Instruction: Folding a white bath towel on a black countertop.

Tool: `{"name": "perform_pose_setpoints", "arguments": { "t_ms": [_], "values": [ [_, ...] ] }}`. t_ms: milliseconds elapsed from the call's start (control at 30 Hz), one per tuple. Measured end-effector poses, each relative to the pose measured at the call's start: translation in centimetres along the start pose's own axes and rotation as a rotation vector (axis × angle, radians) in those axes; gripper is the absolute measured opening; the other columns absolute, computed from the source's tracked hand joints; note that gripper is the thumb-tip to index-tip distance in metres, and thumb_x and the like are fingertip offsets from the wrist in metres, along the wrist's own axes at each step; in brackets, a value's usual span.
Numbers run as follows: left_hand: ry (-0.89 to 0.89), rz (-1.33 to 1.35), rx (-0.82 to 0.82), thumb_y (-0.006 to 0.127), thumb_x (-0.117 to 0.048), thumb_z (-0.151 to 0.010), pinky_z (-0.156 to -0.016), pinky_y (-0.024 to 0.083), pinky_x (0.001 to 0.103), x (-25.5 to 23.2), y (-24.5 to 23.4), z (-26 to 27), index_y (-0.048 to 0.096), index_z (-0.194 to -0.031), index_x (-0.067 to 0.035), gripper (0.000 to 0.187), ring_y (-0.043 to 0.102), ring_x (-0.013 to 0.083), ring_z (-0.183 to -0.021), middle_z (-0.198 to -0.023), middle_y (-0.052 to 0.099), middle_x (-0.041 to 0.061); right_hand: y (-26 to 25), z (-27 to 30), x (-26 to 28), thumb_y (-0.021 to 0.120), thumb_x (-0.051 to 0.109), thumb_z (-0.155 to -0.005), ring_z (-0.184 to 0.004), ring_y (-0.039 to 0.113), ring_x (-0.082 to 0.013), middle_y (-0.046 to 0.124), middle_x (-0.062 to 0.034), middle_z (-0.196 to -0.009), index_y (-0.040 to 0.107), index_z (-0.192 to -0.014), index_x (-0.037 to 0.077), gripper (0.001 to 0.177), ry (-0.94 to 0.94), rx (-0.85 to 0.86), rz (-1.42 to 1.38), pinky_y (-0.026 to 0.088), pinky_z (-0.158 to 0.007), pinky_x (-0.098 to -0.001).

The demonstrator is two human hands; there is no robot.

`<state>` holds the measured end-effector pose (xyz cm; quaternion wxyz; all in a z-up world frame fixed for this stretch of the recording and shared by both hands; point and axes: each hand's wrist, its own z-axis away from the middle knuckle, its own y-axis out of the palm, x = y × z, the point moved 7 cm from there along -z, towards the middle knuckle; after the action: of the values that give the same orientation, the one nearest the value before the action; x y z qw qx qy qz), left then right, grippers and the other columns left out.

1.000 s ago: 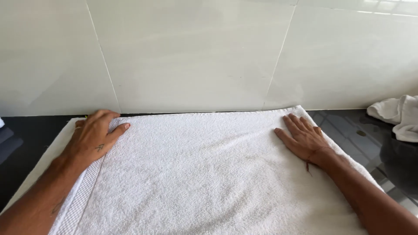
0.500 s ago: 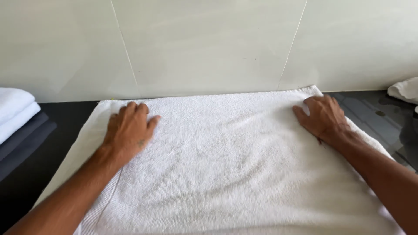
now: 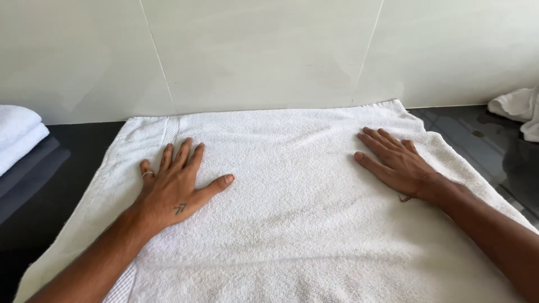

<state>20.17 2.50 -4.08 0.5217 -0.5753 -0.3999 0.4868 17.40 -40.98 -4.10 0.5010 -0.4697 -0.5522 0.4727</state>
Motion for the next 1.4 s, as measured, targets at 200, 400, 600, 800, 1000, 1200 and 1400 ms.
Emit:
{"name": "perform_pose_setpoints", "arguments": {
  "t_ms": [200,400,600,800,1000,1200,1400],
  "values": [
    [0.016,0.021,-0.060,0.033,-0.092,-0.076,-0.114,0.003,0.080,0.3,-0.1,-0.1,0.022,-0.161,-0.018,0.113,0.003,0.0401,-0.156,-0.171,0.006,0.012,-0.2,0.7,-0.1,0.018,0.076,-0.089,-0.158,0.008,-0.0166,0.017,0.0055,-0.170,0.025,-0.160,0.031,0.085,0.023,-0.024,-0.039,0.008,-0.128,-0.0494],
    [0.118,0.136,-0.294,0.046,-0.066,-0.094,-0.108,0.019,0.077,-0.2,-2.8,2.3,0.050,-0.144,-0.007,0.077,0.032,0.0404,-0.145,-0.156,0.040,0.018,-2.1,2.9,0.4,0.031,0.057,-0.103,-0.145,0.036,-0.0302,0.044,-0.0142,-0.155,0.052,-0.145,0.013,0.064,-0.167,-0.297,-0.100,0.029,-0.118,-0.0524],
    [0.525,0.160,-0.665,0.070,-0.012,-0.092,-0.084,0.059,0.043,-4.7,-6.6,8.2,0.074,-0.095,-0.005,0.009,0.073,0.0227,-0.084,-0.095,0.076,0.012,-7.1,6.9,4.0,0.055,0.016,-0.107,-0.094,0.071,-0.0317,0.075,-0.0191,-0.100,0.072,-0.101,-0.003,0.027,-0.323,-0.677,-0.174,0.056,-0.086,-0.0454],
    [1.021,-0.047,-0.313,0.068,-0.011,-0.106,-0.077,0.059,0.038,-14.5,-2.5,15.8,0.073,-0.097,-0.004,0.012,0.071,0.0233,-0.089,-0.096,0.075,0.013,-7.3,6.8,5.8,0.064,0.014,-0.097,-0.087,0.071,-0.0305,0.075,-0.0164,-0.096,0.073,-0.094,-0.002,0.019,-0.400,-0.568,-0.175,0.057,-0.074,-0.0427],
    [1.151,0.231,-0.241,0.059,-0.018,-0.101,-0.112,0.042,0.054,-17.9,-3.5,20.2,0.063,-0.131,0.004,0.038,0.053,0.0352,-0.138,-0.145,0.057,0.024,-7.5,6.8,5.7,0.068,0.016,-0.095,-0.087,0.070,-0.0311,0.073,-0.0165,-0.096,0.073,-0.093,-0.003,0.020,-0.414,-0.565,-0.140,0.057,-0.076,-0.0425],
    [1.331,0.163,-0.198,0.043,-0.032,-0.114,-0.120,0.031,0.061,-16.9,3.7,20.3,0.047,-0.155,0.001,0.052,0.040,0.0337,-0.155,-0.167,0.039,0.018,-6.3,6.4,5.6,0.068,0.018,-0.094,-0.083,0.070,-0.0305,0.073,-0.0170,-0.097,0.073,-0.092,-0.003,0.022,-0.374,-0.592,-0.153,0.058,-0.073,-0.0411],
    [1.373,0.182,-0.151,0.045,-0.034,-0.112,-0.119,0.027,0.061,-14.7,-0.7,19.3,0.043,-0.158,-0.011,0.051,0.036,0.0329,-0.152,-0.167,0.040,0.014,-6.1,6.4,5.6,0.066,0.021,-0.097,-0.080,0.072,-0.0295,0.075,-0.0168,-0.101,0.074,-0.096,-0.002,0.024,-0.365,-0.570,-0.174,0.059,-0.069,-0.0406]
  ]
}}
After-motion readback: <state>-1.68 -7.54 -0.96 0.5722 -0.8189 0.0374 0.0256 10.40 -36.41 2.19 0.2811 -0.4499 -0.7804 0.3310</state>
